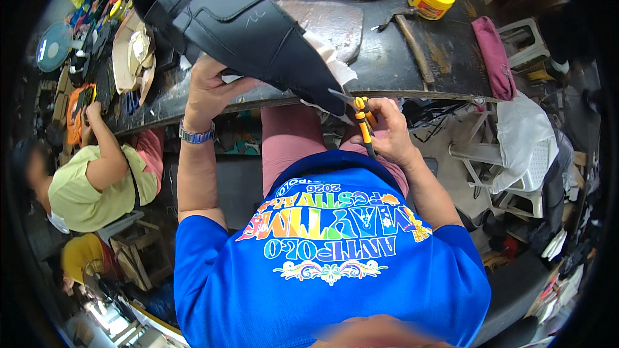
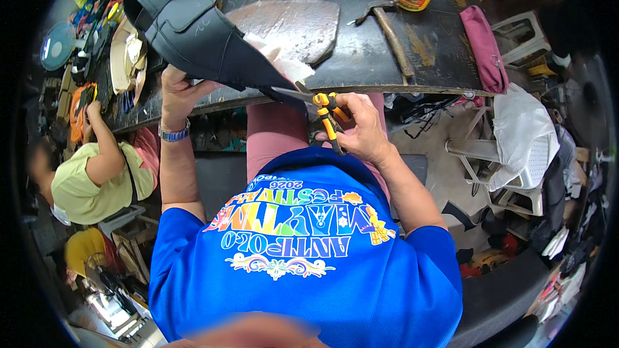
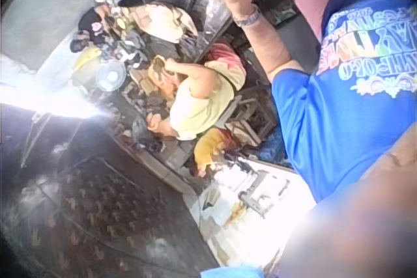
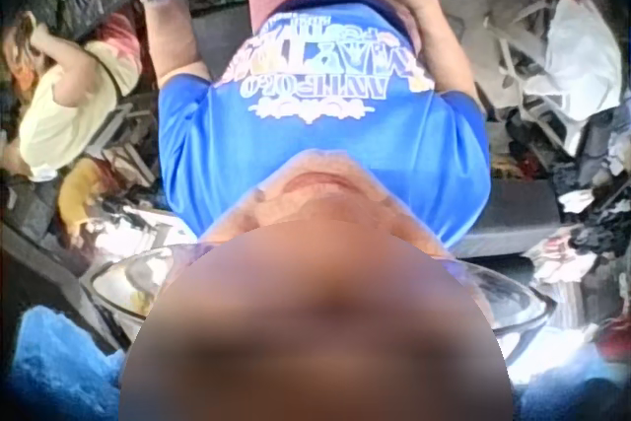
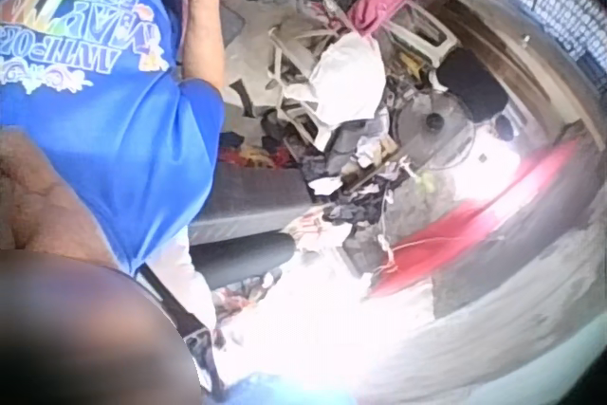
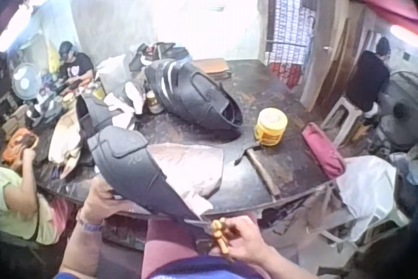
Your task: The person uses shears to trim excess material from the edges of a black slip-on shoe. They hold the shoe with one hand and cut along the seam with the other, then place the shoe on the table and repeat the trimming on another shoe.
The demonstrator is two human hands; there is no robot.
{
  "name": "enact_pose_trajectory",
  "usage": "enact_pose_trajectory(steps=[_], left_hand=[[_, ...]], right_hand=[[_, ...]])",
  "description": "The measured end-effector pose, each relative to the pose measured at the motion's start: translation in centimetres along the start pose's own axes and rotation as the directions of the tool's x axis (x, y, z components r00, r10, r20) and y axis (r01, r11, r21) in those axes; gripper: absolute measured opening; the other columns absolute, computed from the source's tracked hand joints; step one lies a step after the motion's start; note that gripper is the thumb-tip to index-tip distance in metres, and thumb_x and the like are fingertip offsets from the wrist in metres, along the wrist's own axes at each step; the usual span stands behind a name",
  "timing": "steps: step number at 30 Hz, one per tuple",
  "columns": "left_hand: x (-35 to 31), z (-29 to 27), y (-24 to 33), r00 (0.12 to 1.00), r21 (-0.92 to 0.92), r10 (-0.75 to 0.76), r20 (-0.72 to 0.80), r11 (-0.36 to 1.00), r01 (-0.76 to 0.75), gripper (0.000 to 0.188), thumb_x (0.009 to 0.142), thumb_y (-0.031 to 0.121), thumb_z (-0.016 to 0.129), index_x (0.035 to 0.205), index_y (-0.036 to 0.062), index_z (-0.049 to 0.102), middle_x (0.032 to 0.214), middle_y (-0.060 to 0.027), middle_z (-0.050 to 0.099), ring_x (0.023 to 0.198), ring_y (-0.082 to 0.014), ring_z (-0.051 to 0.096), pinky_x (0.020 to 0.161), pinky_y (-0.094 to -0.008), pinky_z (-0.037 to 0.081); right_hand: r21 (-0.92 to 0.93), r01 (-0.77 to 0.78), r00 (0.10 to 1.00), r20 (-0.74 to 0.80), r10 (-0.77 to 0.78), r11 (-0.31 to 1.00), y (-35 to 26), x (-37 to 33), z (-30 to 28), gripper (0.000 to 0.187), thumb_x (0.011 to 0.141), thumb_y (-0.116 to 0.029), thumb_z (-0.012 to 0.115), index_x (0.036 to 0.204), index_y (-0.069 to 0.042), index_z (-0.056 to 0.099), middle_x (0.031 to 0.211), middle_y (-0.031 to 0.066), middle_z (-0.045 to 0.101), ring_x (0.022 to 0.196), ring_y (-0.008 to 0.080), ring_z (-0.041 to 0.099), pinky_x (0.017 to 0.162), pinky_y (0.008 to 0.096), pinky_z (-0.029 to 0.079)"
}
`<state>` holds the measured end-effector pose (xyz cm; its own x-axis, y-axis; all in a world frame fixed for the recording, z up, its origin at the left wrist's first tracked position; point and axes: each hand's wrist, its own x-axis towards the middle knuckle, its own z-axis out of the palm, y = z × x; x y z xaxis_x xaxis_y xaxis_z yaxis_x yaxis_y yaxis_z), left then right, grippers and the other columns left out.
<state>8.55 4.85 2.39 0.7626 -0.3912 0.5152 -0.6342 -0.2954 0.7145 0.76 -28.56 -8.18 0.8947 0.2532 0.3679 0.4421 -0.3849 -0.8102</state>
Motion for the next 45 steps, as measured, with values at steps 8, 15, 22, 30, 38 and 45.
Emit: enact_pose_trajectory(steps=[8, 15, 22, 30, 38, 45], left_hand=[[0.8, 1.8, 0.9, 1.0, -0.1, -0.009, -0.023, 0.995, 0.007, 0.028, 0.066, -0.002, 0.084, 0.092, -0.0002, 0.074, 0.095, -0.0067, 0.074, 0.088, -0.0158, 0.069, 0.081, -0.0297, 0.052], [1.6, 0.9, 1.8, 0.999, -0.094, 0.051, -0.017, 0.994, -0.053, 0.032, 0.064, 0.0, 0.087, 0.094, 0.0015, 0.075, 0.098, -0.0066, 0.074, 0.092, -0.0157, 0.069, 0.085, -0.0293, 0.052], [2.4, -0.2, 2.8, 0.996, -0.051, 0.06, 0.071, 0.997, -0.057, 0.029, 0.066, -0.001, 0.085, 0.093, 0.0017, 0.075, 0.097, -0.0074, 0.074, 0.091, -0.0162, 0.07, 0.083, -0.0288, 0.053], [2.3, -0.2, 2.4, 0.983, 0.133, 0.16, 0.094, 0.976, -0.171, 0.031, 0.066, -0.003, 0.084, 0.095, 0.0003, 0.074, 0.098, -0.0063, 0.074, 0.092, -0.0152, 0.069, 0.084, -0.0289, 0.053], [2.1, 0.2, 1.6, 0.987, 0.133, 0.158, 0.002, 0.979, -0.157, 0.029, 0.067, -0.003, 0.084, 0.094, -0.0002, 0.073, 0.096, -0.0056, 0.073, 0.088, -0.0143, 0.068, 0.08, -0.028, 0.052], [1.7, 1.2, 1.2, 0.988, 0.061, 0.114, -0.105, 0.992, -0.108, 0.025, 0.068, -0.002, 0.084, 0.091, 0.0012, 0.073, 0.092, -0.0046, 0.072, 0.084, -0.0126, 0.066, 0.075, -0.0256, 0.051]], right_hand=[[-0.174, 0.01, 0.995, -0.095, -0.027, 0.985, 0.2, -2.3, -2.4, 0.073, 0.059, -0.036, 0.091, 0.115, -0.004, 0.057, 0.103, 0.0101, 0.059, 0.091, 0.0274, 0.053, 0.082, 0.0371, 0.044], [-0.203, 0.157, 0.986, -0.024, -0.165, 0.967, 1.0, -1.9, -3.5, 0.078, 0.058, -0.04, 0.09, 0.117, -0.005, 0.053, 0.102, 0.0094, 0.056, 0.095, 0.028, 0.053, 0.103, 0.0463, 0.036], [0.002, 0.151, 0.986, 0.072, -0.151, 0.989, 0.4, -0.5, -4.7, 0.08, 0.059, -0.041, 0.089, 0.12, -0.006, 0.051, 0.106, 0.0095, 0.057, 0.103, 0.0284, 0.054, 0.113, 0.0512, 0.026], [-0.012, 0.17, 0.984, 0.056, -0.169, 0.985, -0.5, 0.3, -3.9, 0.072, 0.059, -0.034, 0.087, 0.115, -0.005, 0.053, 0.106, 0.0114, 0.057, 0.1, 0.0298, 0.053, 0.106, 0.0465, 0.031], [0.008, 0.086, 0.995, 0.05, -0.086, 0.996, -1.2, 0.3, -3.6, 0.061, 0.059, -0.025, 0.084, 0.109, -0.004, 0.055, 0.104, 0.0128, 0.059, 0.093, 0.0314, 0.051, 0.088, 0.0397, 0.041], [-0.022, 0.055, 0.998, -0.037, -0.056, 0.998, -1.5, 0.0, -3.2, 0.055, 0.06, -0.02, 0.091, 0.102, -0.005, 0.059, 0.093, 0.0058, 0.055, 0.081, 0.0173, 0.053, 0.071, 0.0285, 0.043]])
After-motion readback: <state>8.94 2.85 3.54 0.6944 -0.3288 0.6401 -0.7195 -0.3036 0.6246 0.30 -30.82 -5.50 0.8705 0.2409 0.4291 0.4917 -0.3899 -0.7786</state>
